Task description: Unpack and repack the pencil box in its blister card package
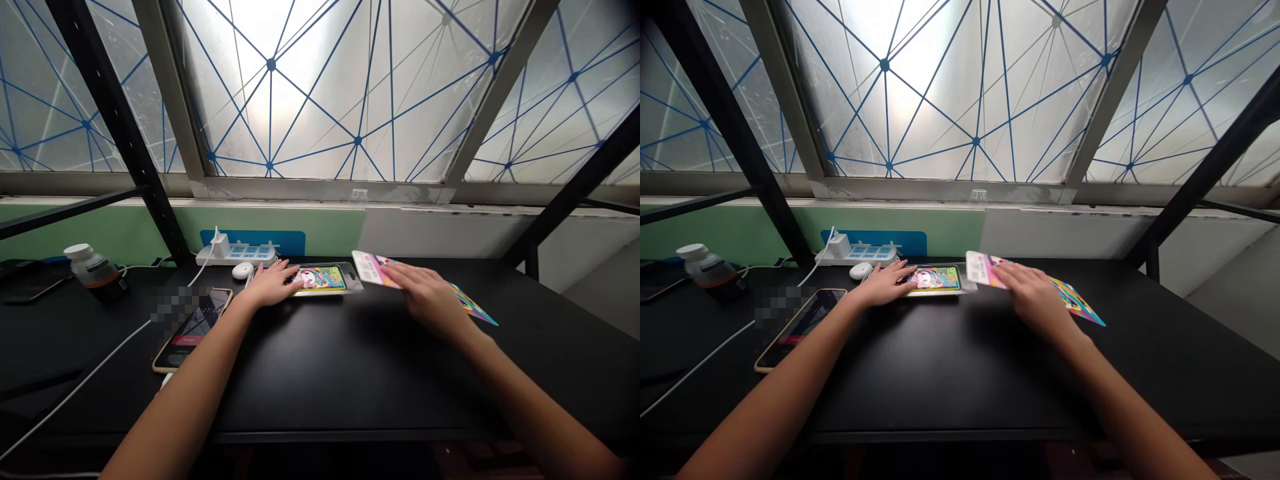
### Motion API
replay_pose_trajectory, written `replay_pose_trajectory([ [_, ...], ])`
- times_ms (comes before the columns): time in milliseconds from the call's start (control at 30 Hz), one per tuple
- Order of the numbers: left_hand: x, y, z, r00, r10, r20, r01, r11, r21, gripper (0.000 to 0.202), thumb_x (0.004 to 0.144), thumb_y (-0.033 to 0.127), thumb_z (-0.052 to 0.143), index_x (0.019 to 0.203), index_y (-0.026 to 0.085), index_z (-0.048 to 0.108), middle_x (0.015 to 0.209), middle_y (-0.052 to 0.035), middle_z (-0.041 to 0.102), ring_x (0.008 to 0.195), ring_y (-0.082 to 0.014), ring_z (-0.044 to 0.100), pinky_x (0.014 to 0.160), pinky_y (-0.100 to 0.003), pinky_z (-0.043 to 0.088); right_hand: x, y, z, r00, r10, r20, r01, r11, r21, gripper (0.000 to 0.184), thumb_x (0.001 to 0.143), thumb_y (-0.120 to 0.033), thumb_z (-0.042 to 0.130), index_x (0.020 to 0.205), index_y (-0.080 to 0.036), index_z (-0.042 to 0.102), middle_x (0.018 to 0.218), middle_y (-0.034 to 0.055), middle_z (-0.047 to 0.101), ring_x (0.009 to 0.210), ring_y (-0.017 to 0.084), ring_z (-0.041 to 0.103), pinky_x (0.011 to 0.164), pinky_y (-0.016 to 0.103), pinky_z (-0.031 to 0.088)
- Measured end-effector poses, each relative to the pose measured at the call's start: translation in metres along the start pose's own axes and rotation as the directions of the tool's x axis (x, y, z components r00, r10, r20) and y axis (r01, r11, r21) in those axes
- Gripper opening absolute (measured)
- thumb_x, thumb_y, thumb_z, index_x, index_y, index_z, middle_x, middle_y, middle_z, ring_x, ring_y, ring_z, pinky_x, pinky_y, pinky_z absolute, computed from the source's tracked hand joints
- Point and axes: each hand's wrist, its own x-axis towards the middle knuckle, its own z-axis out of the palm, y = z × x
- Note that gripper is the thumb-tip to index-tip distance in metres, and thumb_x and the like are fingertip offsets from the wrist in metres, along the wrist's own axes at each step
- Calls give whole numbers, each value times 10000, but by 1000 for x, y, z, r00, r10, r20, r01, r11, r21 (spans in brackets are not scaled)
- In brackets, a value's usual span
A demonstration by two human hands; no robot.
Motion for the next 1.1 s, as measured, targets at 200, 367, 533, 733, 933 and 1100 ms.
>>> replay_pose_trajectory([
  [200, 4, 15, 11, 999, 14, -37, -13, 1000, 18, 719, 948, 702, 279, 1527, 287, 378, 1643, -121, 229, 1525, -314, 161, 1167, -650, 98, -17, -133, 0, 889, -390, 241, 330, 909, 254, 480, 972, -211, 453, 1448, -183, 502, 1451, 155, 553, 1294, 344, 547, 1037, 523, 455],
  [367, 3, 37, 21, 996, 61, -62, -58, 997, 42, 705, 965, 685, 266, 1530, 276, 370, 1643, -125, 235, 1527, -306, 152, 1173, -637, 110, 17, -166, 26, 871, -419, 256, 295, 863, 409, 588, 1013, -526, 399, 1491, -187, 443, 1532, 167, 451, 1421, 350, 383, 1131, 553, 341],
  [533, 4, 40, 23, 993, 82, -86, -76, 995, 64, 682, 972, 672, 269, 1523, 285, 384, 1637, -109, 261, 1523, -299, 175, 1183, -610, 139, 47, -159, 34, 886, -429, 177, 308, 830, 465, 542, 980, -557, 472, 1389, -211, 558, 1486, 124, 513, 1404, 299, 398, 1139, 466, 341],
  [733, 5, 36, 23, 992, 85, -89, -80, 995, 54, 704, 970, 680, 230, 1527, 274, 373, 1636, -108, 261, 1524, -290, 177, 1190, -615, 125, 62, -118, 28, 942, -326, 80, 267, 872, 410, 346, 1024, -291, 390, 942, -196, 712, 927, 85, 715, 889, 221, 647, 839, 362, 496],
  [933, 4, 37, 21, 989, 93, -115, -90, 995, 29, 737, 953, 715, 210, 1506, 268, 404, 1630, -104, 287, 1523, -306, 176, 1195, -622, 124, 101, -21, 44, 927, -116, 358, -4, 948, 319, 416, 899, -521, 590, 1130, -189, 688, 1079, 124, 650, 1014, 290, 622, 860, 409, 518],
  [1100, 3, 39, 22, 987, 88, -137, -85, 996, 23, 710, 969, 681, 229, 1488, 237, 424, 1621, -122, 304, 1515, -317, 200, 1190, -623, 160, 111, -1, 55, 880, -125, 458, -43, 939, 340, 454, 822, -579, 652, 1086, -213, 707, 1066, 114, 621, 1014, 301, 615, 853, 406, 522],
])
